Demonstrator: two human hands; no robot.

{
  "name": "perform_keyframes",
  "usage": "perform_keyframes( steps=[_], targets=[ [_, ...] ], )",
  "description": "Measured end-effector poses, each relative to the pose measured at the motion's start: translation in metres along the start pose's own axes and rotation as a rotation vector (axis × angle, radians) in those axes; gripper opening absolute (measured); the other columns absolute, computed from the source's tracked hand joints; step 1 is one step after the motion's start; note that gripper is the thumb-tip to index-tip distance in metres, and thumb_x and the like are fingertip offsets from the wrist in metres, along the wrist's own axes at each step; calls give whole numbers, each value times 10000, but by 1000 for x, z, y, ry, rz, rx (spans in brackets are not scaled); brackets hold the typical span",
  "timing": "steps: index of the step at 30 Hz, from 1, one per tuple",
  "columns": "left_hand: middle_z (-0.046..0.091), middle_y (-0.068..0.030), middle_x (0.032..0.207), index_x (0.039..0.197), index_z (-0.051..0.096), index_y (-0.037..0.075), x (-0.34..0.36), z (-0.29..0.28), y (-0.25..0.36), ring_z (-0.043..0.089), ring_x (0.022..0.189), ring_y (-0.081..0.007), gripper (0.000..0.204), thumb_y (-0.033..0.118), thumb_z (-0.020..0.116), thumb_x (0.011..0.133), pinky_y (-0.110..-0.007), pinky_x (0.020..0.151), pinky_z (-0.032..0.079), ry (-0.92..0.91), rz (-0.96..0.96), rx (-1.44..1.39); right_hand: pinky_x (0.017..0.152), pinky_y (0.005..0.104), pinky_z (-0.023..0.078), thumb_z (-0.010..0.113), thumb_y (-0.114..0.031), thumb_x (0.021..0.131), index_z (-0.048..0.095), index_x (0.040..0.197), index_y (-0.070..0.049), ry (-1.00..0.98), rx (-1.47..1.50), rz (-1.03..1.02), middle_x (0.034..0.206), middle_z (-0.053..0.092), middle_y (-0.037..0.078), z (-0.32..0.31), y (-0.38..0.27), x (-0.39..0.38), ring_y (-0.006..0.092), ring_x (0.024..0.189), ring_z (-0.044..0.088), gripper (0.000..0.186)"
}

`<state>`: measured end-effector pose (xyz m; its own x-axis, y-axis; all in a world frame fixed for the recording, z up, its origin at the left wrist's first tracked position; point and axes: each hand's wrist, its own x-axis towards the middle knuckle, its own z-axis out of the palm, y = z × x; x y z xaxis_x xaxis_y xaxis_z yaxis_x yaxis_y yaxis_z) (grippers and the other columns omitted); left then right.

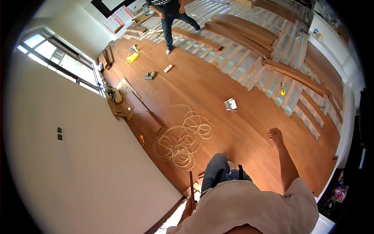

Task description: The person marks wood floorboards with a pencil, cuts them using a table saw, and fits the pieces into the gaps of a new wood floor installation.

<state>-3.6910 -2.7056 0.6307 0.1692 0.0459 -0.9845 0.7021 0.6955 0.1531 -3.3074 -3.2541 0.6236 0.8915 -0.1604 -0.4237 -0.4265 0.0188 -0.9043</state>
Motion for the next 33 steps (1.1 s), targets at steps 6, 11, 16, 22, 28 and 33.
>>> perform_keyframes(
  steps=[6, 11, 16, 22, 28, 33],
  targets=[
    [691, -73, 993, 1184, 629, 70, 61, 95, 62, 654, 895, -200, 460, 430, 375, 1050, -321, 816, 530, -11, -14, -96, 469, 244, 386, 569, -178, 1004, 471, 770, -56, -77, -119, 126, 637, 504, 31, 52, -15, 127, 101, 542, 487, 282],
    [690, -73, 970, 1160, 638, 80, 124, 176, 148, 655, 870, -197, 459, 437, 370, 1053, -322, 801, 531, -121, 31, -183, 413, 360, 456, 594, -179, 970, 564, 871, -49, -72, -344, 646, 708, 656, 180, 33, 66, 159, 230, 530, 601, 166],
    [602, -18, 812, 996, 627, 142, 131, 243, 273, 562, 752, -166, 457, 524, 380, 1037, -330, 694, 486, -142, 81, -98, 611, 387, 573, 563, -265, 982, 578, 975, -40, -183, -376, 723, 919, 715, 205, 61, 38, 169, 285, 739, 702, 225],
    [551, -23, 639, 849, 608, 145, 106, 373, 451, 522, 530, -180, 502, 580, 408, 998, -309, 482, 454, -57, 199, 41, 518, 317, 499, 599, -160, 947, 561, 1000, -50, -222, -198, 405, 780, 635, 122, 32, 85, 359, 239, 648, 628, 128],
    [531, -18, 640, 860, 627, 146, 122, 358, 467, 523, 568, -173, 528, 603, 394, 989, -314, 500, 441, 181, 174, -137, 501, 356, 508, 585, -151, 951, 502, 1022, -61, -369, -465, 678, 830, 666, 195, 227, -76, 523, 259, 589, 602, 142],
    [604, -11, 764, 1017, 627, 130, 150, 381, 497, 573, 673, -154, 473, 532, 378, 1030, -301, 576, 473, 73, 15, -594, 512, 321, 544, 553, -134, 939, 581, 1010, -59, -216, -362, 371, 780, 664, 122, 375, -198, 718, 213, 635, 664, 107]
  ],
)
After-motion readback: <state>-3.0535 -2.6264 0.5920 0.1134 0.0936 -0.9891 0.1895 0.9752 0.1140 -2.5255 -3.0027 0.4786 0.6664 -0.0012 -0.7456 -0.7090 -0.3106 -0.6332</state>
